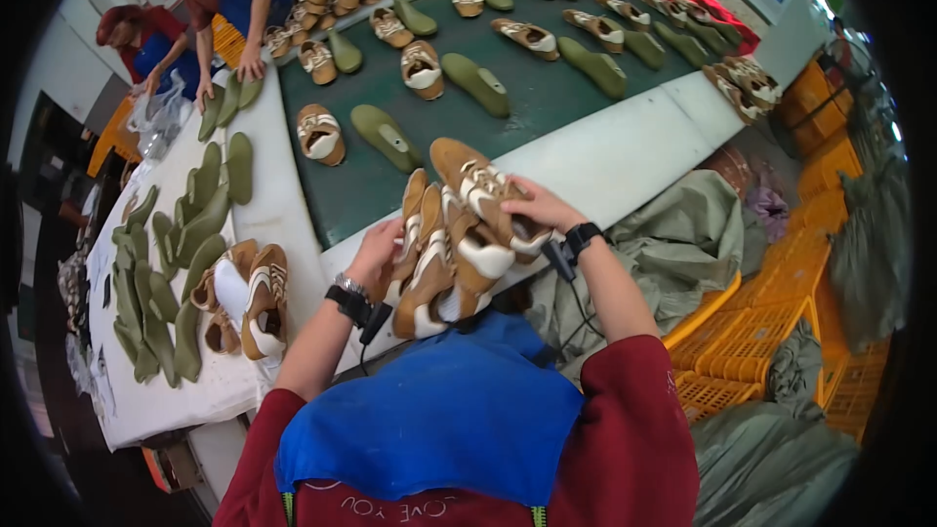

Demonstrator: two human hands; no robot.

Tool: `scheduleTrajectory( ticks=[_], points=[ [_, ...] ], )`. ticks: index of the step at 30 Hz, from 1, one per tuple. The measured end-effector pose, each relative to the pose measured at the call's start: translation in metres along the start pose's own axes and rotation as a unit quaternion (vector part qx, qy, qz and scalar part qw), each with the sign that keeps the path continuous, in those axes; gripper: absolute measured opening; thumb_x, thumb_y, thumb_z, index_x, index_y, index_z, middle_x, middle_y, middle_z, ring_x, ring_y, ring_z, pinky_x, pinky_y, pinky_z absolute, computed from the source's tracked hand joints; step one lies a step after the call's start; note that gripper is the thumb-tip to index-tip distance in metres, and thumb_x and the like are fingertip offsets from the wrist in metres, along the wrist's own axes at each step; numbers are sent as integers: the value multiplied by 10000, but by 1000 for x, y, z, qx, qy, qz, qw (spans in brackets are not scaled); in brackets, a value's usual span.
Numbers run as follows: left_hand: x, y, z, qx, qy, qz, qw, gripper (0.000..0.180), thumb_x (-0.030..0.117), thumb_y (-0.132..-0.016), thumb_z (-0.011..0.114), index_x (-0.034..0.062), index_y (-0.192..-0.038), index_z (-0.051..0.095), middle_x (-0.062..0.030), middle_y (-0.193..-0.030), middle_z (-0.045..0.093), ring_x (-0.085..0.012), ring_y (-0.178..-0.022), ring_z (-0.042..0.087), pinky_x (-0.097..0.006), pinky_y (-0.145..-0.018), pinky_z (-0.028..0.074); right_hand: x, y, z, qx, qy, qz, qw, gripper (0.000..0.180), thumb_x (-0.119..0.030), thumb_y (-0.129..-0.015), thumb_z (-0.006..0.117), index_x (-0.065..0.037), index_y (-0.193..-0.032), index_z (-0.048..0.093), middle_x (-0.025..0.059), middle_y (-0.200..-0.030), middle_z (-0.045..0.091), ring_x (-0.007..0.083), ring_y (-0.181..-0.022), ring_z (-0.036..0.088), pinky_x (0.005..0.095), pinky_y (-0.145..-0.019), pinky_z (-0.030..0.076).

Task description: Sorting and arranging shoes on a production line and transporting bags of shoe components.

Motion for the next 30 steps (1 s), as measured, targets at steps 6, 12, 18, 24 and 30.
scheduleTrajectory(
  ticks=[6, 12, 18, 24, 30],
  points=[
    [-5, 5, -3, -75, -298, 73, 949, 880, 563, -742, 613, -10, -1343, 322, -261, -1131, 545, -282, -1061, 551, -333, -903, 425, -2, 47, -104, 202, 346, 79, 913, 717, -232, -683, 705, -43, -1307, 405, 202, -1166, 545, 272, -1045, 551, 324, -877, 446],
    [-66, 28, 9, -48, -81, 54, 994, 587, 419, -878, 530, 8, -1284, 427, -131, -1216, 518, -175, -1118, 476, -285, -949, 363, 27, 34, -128, 267, 454, -38, 849, 579, -196, -698, 661, -49, -1231, 488, 216, -1100, 561, 364, -995, 552, 384, -873, 445],
    [-1, 124, -55, 184, -288, 282, 896, 497, 289, -748, 677, 5, -1130, 535, -209, -1171, 511, -357, -1146, 434, -416, -978, 351, -68, 65, 24, 150, 403, -212, 878, 408, -86, -735, 633, -25, -1131, 562, 188, -1114, 554, 331, -1052, 523, 362, -903, 418],
    [-52, 184, -130, 253, -525, 65, 810, 682, 291, -658, 745, 86, -1244, 463, -239, -1308, 372, -438, -1198, 350, -454, -992, 331, -33, 67, 193, -64, 627, -297, 717, 393, -317, -676, 701, -203, -1046, 638, 119, -1244, 467, 352, -1213, 373, 516, -981, 300],
    [-103, 189, -162, 212, -268, 157, 927, 783, 171, -662, 745, 107, -1328, 339, -234, -1343, 323, -359, -1230, 344, -410, -1009, 324, -39, 55, 189, -66, 689, -189, 696, 391, -257, -680, 694, -148, -1051, 637, 92, -1206, 502, 330, -1157, 434, 482, -953, 339]
  ],
)
Point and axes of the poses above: each hand's wrist, its own y-axis away from the middle knuckle, its own z-axis out of the palm, x = y × z, the point moved 7 cm from there along -y, towards the middle knuckle
